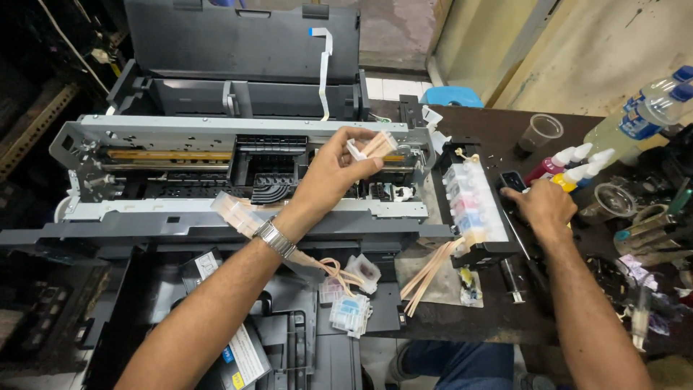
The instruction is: Repairing a printer by handling ink tubes, cleaning components, and using a syringe to prime the ink system.
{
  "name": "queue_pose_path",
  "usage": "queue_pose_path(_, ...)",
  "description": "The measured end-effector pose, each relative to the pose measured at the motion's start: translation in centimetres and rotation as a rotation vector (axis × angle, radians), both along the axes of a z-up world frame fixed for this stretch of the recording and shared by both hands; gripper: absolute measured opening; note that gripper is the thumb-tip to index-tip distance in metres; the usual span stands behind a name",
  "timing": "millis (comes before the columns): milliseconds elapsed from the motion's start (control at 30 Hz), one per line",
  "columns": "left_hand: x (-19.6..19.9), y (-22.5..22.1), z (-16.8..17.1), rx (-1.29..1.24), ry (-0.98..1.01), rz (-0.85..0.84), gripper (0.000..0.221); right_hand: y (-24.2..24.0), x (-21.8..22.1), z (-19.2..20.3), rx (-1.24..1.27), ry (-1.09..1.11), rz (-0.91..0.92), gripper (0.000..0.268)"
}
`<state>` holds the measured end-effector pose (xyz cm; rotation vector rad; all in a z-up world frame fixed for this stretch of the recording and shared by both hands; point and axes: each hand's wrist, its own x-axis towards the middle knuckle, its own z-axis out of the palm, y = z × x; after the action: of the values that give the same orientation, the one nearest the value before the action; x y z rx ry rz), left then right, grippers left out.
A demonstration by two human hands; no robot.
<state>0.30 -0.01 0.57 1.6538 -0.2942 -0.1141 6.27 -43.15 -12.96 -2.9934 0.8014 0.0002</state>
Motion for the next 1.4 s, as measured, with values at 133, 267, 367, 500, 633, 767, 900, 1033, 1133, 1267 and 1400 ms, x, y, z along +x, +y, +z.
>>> queue_pose_path(133,0.0,0.0,0.6,0.030,0.024,0.042,0.063,0.5,-0.4,0.8,0.034,0.021,-0.002,0.076)
queue_pose_path(267,0.3,-0.3,0.9,0.138,0.011,0.157,0.061,1.2,-1.3,1.9,0.072,-0.014,-0.005,0.075)
queue_pose_path(367,1.1,-0.4,1.1,0.256,0.004,0.205,0.055,1.6,-2.2,3.5,0.070,-0.063,0.025,0.073)
queue_pose_path(500,2.3,-0.6,1.6,0.397,-0.048,0.246,0.050,3.6,-4.6,7.0,0.170,-0.194,0.083,0.070)
queue_pose_path(633,4.4,0.0,1.0,0.459,-0.118,0.327,0.043,5.1,-5.7,9.3,0.206,-0.212,0.117,0.070)
queue_pose_path(767,5.0,1.7,1.7,0.480,-0.174,0.443,0.047,6.6,-6.7,11.0,0.286,-0.308,0.232,0.065)
queue_pose_path(900,5.1,4.0,1.7,0.564,-0.203,0.539,0.044,9.0,-7.8,12.6,0.391,-0.252,0.227,0.056)
queue_pose_path(1033,5.4,5.0,1.4,0.598,-0.183,0.581,0.048,10.3,-8.4,12.9,0.412,-0.225,0.240,0.060)
queue_pose_path(1133,6.0,5.6,1.1,0.545,-0.190,0.557,0.044,11.3,-8.8,13.1,0.499,-0.172,0.201,0.049)
queue_pose_path(1267,5.0,6.0,1.2,0.462,-0.127,0.506,0.051,11.4,-9.1,12.6,0.451,-0.298,0.355,0.050)
queue_pose_path(1400,2.4,6.8,2.5,0.423,-0.117,0.504,0.041,11.9,-9.5,13.1,0.499,-0.309,0.389,0.043)
